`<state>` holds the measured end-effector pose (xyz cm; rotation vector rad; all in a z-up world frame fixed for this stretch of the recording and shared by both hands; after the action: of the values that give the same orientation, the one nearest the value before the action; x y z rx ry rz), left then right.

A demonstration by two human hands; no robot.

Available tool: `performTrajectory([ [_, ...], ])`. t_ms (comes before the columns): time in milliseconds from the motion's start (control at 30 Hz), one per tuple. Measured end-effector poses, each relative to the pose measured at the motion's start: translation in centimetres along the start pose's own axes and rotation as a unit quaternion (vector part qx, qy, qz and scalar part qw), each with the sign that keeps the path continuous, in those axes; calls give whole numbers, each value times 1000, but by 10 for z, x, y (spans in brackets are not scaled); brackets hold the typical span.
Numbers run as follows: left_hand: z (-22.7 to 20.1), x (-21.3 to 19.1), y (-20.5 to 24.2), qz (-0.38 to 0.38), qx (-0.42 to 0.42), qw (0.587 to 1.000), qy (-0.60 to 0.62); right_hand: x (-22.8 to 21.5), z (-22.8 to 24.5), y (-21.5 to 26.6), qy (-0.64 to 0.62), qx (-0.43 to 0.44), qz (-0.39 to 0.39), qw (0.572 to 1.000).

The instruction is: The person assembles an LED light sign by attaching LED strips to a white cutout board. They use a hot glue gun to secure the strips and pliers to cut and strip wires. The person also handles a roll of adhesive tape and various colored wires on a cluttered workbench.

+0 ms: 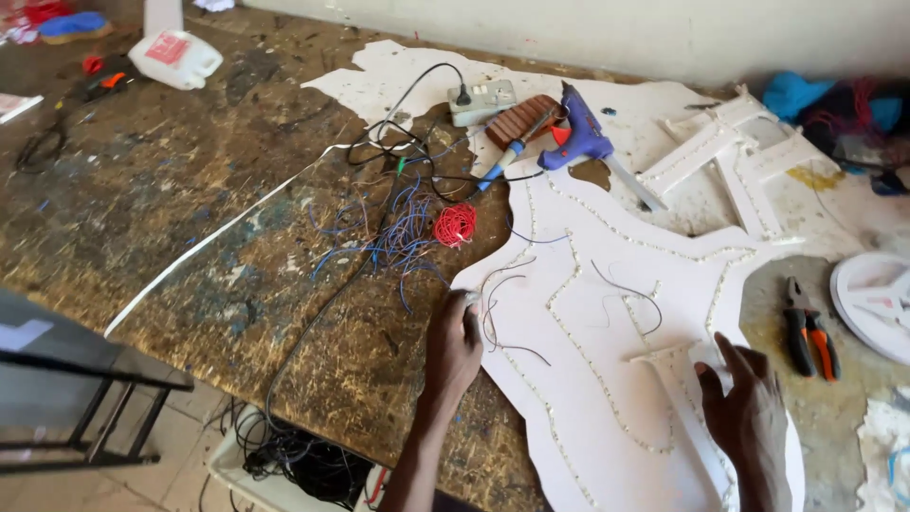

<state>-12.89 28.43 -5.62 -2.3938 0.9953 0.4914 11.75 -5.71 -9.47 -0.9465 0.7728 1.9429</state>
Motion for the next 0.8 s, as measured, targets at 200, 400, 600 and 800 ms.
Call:
performTrajectory([
  [200,7,53,-68,52,88,985,-140,13,13,43,22,-153,-165,974],
  [400,29,85,-98,58,93,967,-228,15,43,87,-30,-183,-199,962],
  [600,-80,33,-49,120,192,974,-1,7,96,96,-265,-135,-104,949],
  [800,-120,38,13,201,164,961,96,2,146,82,-434,-208,0,876],
])
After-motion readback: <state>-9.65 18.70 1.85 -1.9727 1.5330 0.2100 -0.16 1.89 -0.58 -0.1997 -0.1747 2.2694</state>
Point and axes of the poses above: each hand's wrist, its own y-axis away from the middle knuckle, its own x-axis out of the palm, z = x × y, the point moved 3 cm from there along -y, towards the middle knuckle, and after that the axes turned 11 degrees about z, right-handed, at the moved point
